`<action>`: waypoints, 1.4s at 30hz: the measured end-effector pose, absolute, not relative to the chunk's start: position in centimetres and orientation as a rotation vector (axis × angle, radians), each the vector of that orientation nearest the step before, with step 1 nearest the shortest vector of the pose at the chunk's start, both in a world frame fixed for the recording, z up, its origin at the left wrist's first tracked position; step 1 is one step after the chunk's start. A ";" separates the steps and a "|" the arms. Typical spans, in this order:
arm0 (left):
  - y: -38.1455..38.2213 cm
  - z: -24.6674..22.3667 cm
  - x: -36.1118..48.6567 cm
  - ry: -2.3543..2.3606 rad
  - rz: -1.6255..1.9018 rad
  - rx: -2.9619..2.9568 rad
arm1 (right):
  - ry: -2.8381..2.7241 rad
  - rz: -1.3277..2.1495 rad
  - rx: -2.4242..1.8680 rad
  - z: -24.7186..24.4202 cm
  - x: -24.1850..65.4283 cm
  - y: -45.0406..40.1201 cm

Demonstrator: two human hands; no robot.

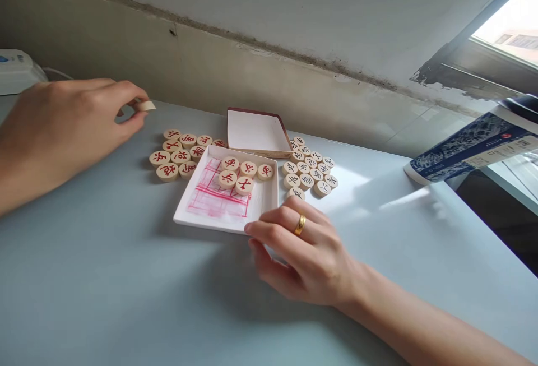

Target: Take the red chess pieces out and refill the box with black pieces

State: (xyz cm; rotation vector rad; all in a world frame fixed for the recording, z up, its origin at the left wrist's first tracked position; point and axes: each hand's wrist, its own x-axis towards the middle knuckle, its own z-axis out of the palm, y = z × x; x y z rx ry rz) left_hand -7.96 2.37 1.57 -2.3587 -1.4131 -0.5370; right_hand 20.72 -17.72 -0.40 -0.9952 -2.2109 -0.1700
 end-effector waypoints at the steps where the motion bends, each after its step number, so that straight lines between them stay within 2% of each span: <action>1: 2.9 1.4 -8.3 -1.414 -0.491 -2.360 | -2.219 -0.175 -1.006 -0.4 20.8 -17.7; 5: 4.0 0.7 -8.6 -1.430 -0.302 -2.488 | -2.270 -0.206 -1.076 -0.5 21.1 -17.6; 15: 2.2 1.0 -6.8 -1.526 -0.385 -2.558 | -2.333 -0.126 -1.160 -0.6 20.8 -17.2; 26: 1.5 0.4 -6.2 -1.359 -0.510 -2.685 | -2.388 -0.139 -1.298 -0.5 20.7 -17.5; 42: 0.5 0.9 -5.5 -1.315 -0.560 -2.686 | -2.376 -0.101 -1.166 -0.3 20.8 -17.2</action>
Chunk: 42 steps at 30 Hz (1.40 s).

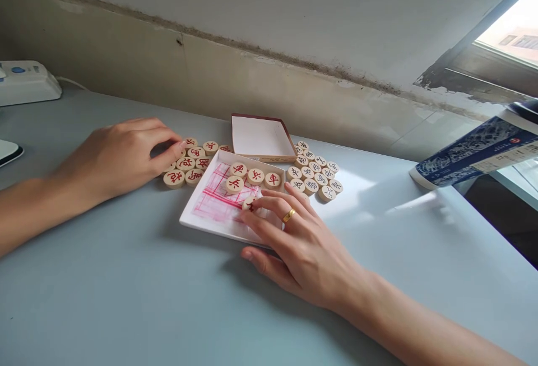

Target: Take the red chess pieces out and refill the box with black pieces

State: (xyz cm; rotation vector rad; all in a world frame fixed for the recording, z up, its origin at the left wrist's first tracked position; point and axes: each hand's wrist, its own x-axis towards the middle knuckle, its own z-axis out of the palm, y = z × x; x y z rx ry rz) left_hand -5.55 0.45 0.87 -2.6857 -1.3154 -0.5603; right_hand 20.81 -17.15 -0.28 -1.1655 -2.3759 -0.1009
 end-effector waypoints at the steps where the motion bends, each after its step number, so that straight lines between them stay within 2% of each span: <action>1: 0.5 0.8 -5.5 -1.302 -0.564 -2.682 | -2.382 -0.099 -1.168 -0.2 20.8 -17.2; 7: 0.7 0.8 -5.6 -1.106 -0.690 -2.680 | -2.391 -0.143 -1.168 -0.2 20.6 -17.2; 12: -1.5 0.8 -4.9 -0.280 -0.961 -2.791 | -2.359 -0.159 -1.138 -0.5 20.6 -17.3; 17: -5.2 0.7 -3.2 0.201 -0.922 -2.893 | -2.332 -0.264 -1.007 -0.3 20.6 -17.5; 32: -6.1 1.3 -2.9 0.199 -1.041 -2.996 | -2.339 0.138 -0.691 -0.6 20.7 -17.6; 37: -6.0 1.6 -3.5 0.305 -1.012 -3.049 | -2.399 -0.037 -0.758 -0.1 20.6 -17.9; 39: -5.4 1.3 -4.1 0.236 -1.050 -3.023 | -2.390 -0.118 -0.892 -0.2 20.6 -17.9; 42: -3.8 0.8 -4.7 -0.189 -1.299 -2.907 | -2.370 -0.092 -1.054 -0.6 20.5 -17.8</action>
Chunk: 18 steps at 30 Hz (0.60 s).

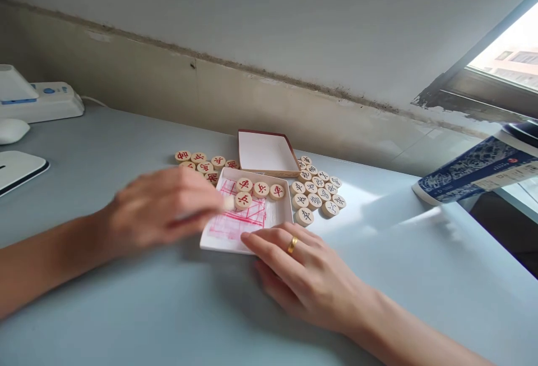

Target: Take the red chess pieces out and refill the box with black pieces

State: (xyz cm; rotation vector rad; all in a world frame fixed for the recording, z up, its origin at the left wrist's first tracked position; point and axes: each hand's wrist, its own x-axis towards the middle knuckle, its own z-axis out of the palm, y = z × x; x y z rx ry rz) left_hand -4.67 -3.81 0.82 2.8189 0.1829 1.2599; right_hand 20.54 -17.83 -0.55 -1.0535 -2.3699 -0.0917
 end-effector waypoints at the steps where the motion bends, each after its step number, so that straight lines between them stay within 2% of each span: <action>1: -3.2 0.8 -4.8 0.418 1.375 2.741 | -2.367 -0.074 -1.072 -0.7 20.5 -17.8; 4: -1.1 0.9 -5.0 0.981 1.500 2.496 | -2.338 -0.074 -1.094 -1.0 20.4 -17.7; 7: 1.0 0.9 -5.3 1.319 1.347 2.366 | -2.298 -0.091 -1.155 -1.0 20.4 -17.6; 13: 3.6 -0.5 -6.1 1.450 1.067 2.400 | -2.205 -0.059 -1.192 -0.6 20.4 -17.6; 18: 3.7 -1.5 -6.4 1.301 1.049 2.577 | -2.103 -0.174 -1.248 1.0 21.4 -16.8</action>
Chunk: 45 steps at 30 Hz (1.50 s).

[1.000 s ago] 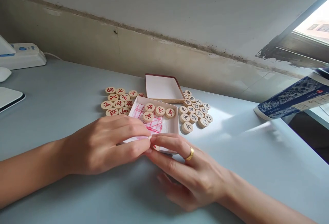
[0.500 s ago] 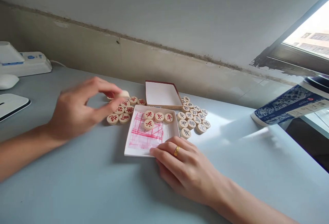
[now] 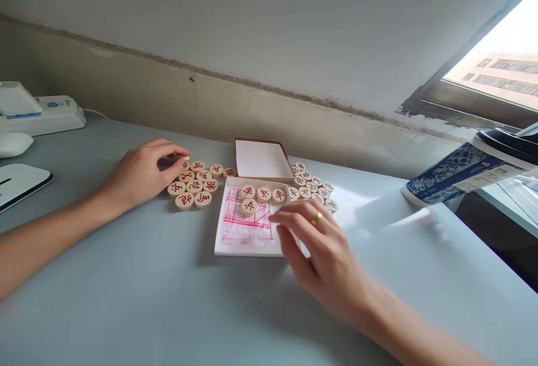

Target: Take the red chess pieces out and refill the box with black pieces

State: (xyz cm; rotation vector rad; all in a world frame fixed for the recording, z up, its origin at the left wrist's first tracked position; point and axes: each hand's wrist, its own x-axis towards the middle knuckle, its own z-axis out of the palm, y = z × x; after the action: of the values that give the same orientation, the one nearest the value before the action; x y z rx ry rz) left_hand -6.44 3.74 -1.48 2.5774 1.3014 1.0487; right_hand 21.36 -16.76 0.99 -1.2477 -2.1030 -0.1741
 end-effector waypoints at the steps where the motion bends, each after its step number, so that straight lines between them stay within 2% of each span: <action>1: 3.8 -1.7 -6.5 1.228 1.052 2.625 | -2.111 -0.218 -1.267 1.3 21.8 -16.2; 6: 4.4 -2.4 -6.7 0.818 1.100 2.833 | -2.285 -0.200 -1.608 2.7 24.6 -11.5; 12: 2.5 -0.9 -6.3 0.623 1.221 2.952 | -2.496 -0.016 -1.645 3.7 24.6 -7.4; 18: -2.6 0.3 -4.2 -0.027 1.024 3.079 | -2.534 0.081 -1.701 3.8 22.7 -6.9; 21: -4.1 0.1 -3.3 -0.205 0.920 3.070 | -2.539 0.125 -1.697 3.8 22.0 -6.4; 33: -4.5 -0.5 -2.8 -0.187 0.923 3.076 | -2.513 0.320 -1.551 4.8 19.3 -4.7; 40: -4.4 -0.4 -2.7 -0.192 0.938 3.059 | -2.327 0.081 -1.546 4.9 19.7 -8.8; 42: -4.3 -0.2 -2.7 -0.183 0.908 3.086 | -2.313 -0.040 -1.388 4.3 20.1 -11.3; 45: -4.3 -0.1 -2.7 -0.193 0.870 3.101 | -2.377 -0.039 -1.301 2.7 20.7 -14.5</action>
State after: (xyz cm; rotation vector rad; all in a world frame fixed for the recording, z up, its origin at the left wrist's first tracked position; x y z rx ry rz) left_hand -2.74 -4.26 -0.14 3.1011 -0.1930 0.8702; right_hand 20.69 -14.55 2.70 -1.3005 -2.3769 -0.0387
